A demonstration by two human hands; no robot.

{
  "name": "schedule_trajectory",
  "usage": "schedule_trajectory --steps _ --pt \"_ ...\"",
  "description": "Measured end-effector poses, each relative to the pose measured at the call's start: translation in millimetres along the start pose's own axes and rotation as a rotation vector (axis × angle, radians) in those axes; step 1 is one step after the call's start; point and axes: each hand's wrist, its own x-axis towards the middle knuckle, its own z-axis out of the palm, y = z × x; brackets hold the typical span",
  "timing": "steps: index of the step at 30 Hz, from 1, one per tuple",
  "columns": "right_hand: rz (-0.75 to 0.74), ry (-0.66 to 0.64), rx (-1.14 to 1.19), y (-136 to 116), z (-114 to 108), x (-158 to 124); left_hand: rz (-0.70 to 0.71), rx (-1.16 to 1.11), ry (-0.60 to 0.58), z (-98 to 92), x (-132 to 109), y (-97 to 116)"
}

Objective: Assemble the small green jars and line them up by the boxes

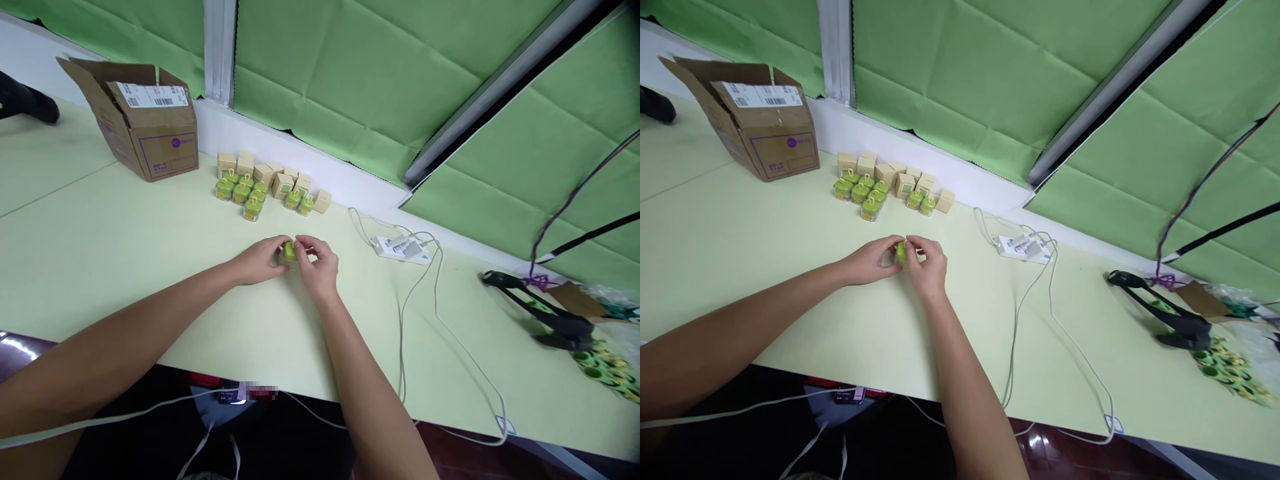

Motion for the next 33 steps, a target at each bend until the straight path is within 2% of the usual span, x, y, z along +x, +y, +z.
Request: schedule_trajectory --steps 8,15,20,28,33 --pt "0.043 -0.023 -0.001 5 1 0 -0.01 -0.002 -0.006 0.4 0 0" --pt "0.083 -0.149 -0.032 7 -2 2 0.015 0.001 -0.029 -1.0 -1 0" --pt "0.121 -0.239 0.077 10 -3 4 0.023 0.013 -0.035 -3.2 -3 3" --pt "0.259 -0.271 0.182 25 0 5 -0.031 -0.06 0.046 -0.4 -1 6" --pt "0.214 -0.284 0.165 24 -4 6 -0.07 -0.119 0.054 1.3 2 1"
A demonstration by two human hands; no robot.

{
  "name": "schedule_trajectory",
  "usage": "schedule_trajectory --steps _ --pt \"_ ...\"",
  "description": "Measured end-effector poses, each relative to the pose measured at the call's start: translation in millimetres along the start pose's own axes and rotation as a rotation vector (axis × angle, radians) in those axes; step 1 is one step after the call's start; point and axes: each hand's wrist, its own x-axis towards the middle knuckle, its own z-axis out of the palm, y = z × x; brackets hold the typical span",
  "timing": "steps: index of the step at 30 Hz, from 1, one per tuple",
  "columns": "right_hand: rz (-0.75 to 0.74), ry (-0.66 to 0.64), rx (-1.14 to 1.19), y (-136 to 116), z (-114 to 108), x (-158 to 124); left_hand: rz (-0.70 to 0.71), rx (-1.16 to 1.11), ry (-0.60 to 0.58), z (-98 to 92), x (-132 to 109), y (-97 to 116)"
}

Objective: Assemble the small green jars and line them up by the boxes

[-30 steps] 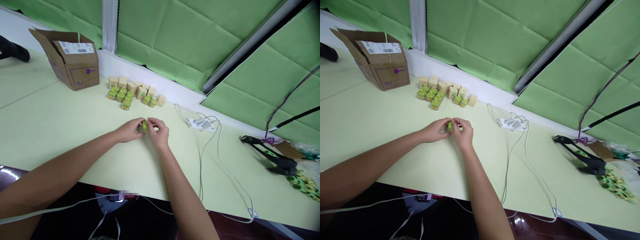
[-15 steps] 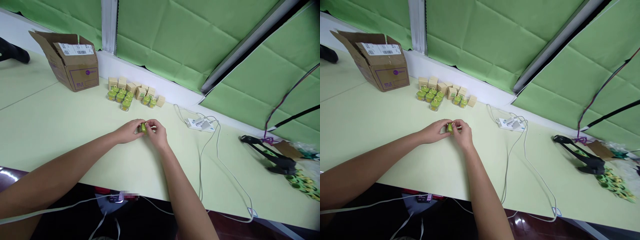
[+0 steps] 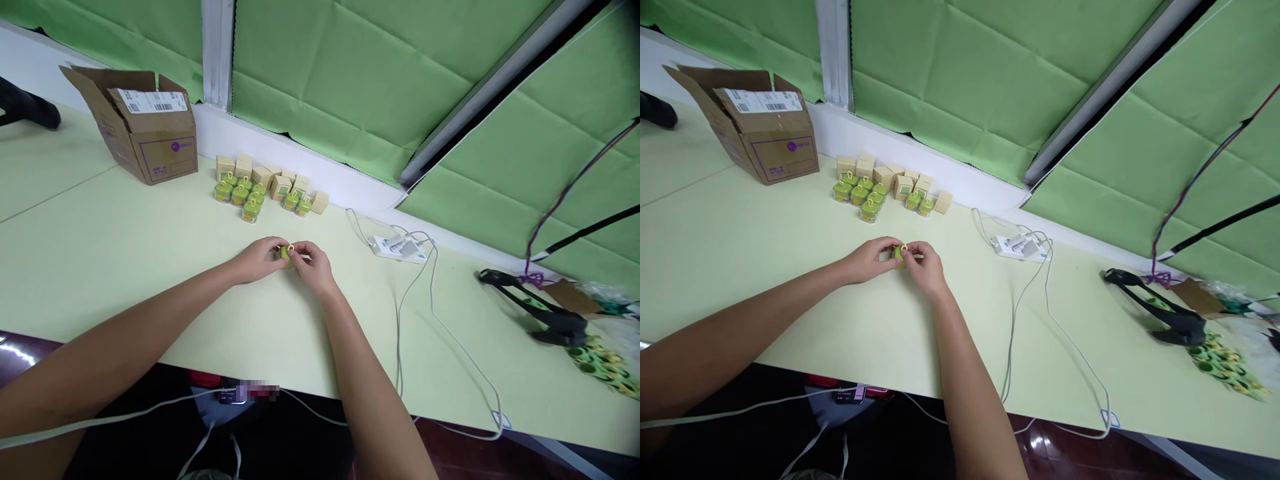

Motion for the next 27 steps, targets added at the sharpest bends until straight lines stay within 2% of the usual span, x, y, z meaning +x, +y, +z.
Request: schedule_trajectory --steps 6,11,15,18,20,23,27 --pt "-0.051 -0.014 -0.028 -5 1 -2 -0.005 -0.079 -0.011 0.7 -2 -6" --pt "-0.05 0.024 -0.097 1 -6 1 0.018 -0.047 0.125 -4.9 -5 -3" --pt "-0.04 0.191 -0.147 -11 -21 2 -0.069 0.01 -0.006 -8.2 -6 -2" --pt "-0.13 0.327 -0.171 -44 -19 8 -0.066 0.128 -0.115 -7.5 -5 -2" --pt "-0.251 0.253 -0.217 -72 -4 20 -0.022 0.203 -0.176 -7.2 -3 -1" --pt "-0.367 0.064 -0.309 -105 36 54 -0.036 0.254 -0.231 -8.1 -2 1" --pt "-0.4 -0.109 -0.53 -114 95 111 -0.043 0.261 -0.276 -7.8 -2 -1"
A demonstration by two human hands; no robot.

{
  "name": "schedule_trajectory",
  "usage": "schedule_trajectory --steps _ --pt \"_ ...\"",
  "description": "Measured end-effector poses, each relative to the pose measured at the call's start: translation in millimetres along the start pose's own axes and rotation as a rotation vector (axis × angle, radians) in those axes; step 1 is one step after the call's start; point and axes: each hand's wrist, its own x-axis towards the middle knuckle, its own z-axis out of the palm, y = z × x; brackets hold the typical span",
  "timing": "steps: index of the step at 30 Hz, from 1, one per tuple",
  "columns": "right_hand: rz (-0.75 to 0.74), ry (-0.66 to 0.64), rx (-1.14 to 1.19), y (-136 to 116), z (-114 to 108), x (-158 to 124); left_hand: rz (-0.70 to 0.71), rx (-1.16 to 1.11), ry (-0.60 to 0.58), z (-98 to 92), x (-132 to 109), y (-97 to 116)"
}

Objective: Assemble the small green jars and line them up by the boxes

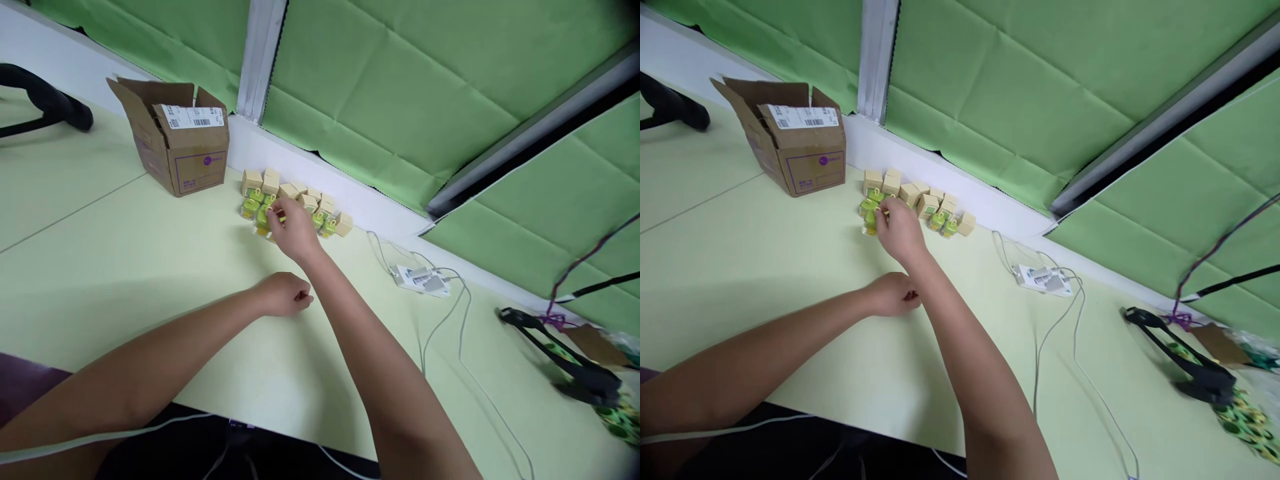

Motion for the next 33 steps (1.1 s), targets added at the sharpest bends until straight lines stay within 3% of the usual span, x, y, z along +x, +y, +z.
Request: schedule_trajectory --steps 4,8,17,33 --pt "-0.022 -0.172 -0.234 4 38 35 0.044 -0.008 -0.001 3.5 1 -3" --pt "-0.039 -0.273 -0.375 9 53 44 0.047 -0.001 -0.008 3.1 1 -2" --pt "0.019 -0.262 -0.387 31 42 42 0.072 0.032 -0.015 2.7 2 -3" --pt "0.07 -0.266 -0.399 33 30 38 0.076 0.046 -0.011 0.1 2 -1"
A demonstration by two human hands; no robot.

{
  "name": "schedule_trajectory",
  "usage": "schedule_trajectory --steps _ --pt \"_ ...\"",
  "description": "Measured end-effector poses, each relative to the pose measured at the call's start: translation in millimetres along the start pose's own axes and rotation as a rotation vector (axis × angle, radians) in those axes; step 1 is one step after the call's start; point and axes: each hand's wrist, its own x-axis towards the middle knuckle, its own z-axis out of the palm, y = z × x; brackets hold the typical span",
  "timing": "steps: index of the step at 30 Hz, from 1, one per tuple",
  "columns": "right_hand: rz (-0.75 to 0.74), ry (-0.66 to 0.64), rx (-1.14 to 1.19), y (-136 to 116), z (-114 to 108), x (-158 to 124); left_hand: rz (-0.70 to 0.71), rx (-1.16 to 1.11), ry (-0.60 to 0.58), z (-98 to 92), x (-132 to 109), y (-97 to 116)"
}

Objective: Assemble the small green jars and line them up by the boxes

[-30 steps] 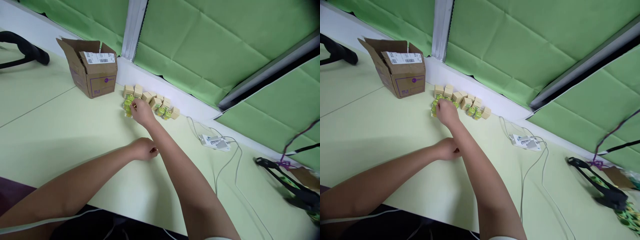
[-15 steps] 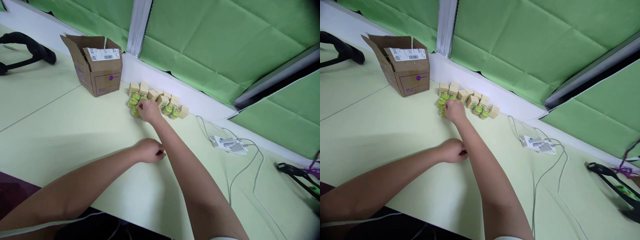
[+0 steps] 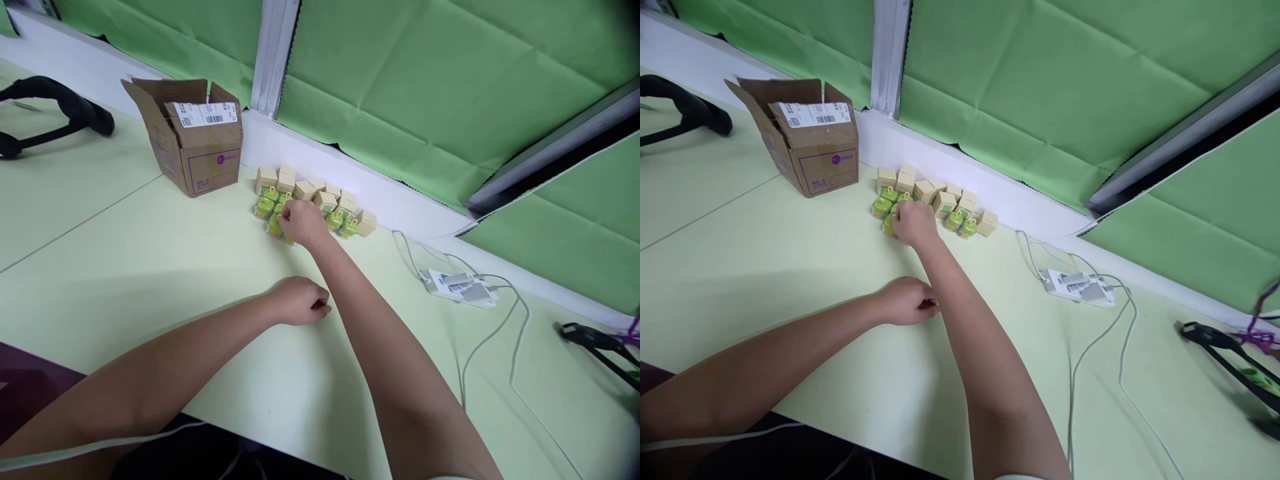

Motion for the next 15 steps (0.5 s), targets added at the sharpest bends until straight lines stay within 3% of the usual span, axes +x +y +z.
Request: schedule_trajectory --steps 5,7,10,12,15 --pt "-0.009 0.044 0.11 19 -10 3 -0.02 -0.002 -0.007 -2.7 -1 2" --pt "0.059 0.153 0.178 45 -14 3 -0.031 -0.004 -0.012 -2.6 -1 3" --pt "0.3 0.365 0.126 95 -10 -2 -0.04 -0.005 -0.001 -1.3 -1 1" --pt "0.439 0.342 0.086 127 0 -10 -0.033 0.036 0.067 -0.9 0 -2" --pt "0.418 0.219 0.112 157 15 -23 -0.103 0.177 0.238 -2.6 2 -7"
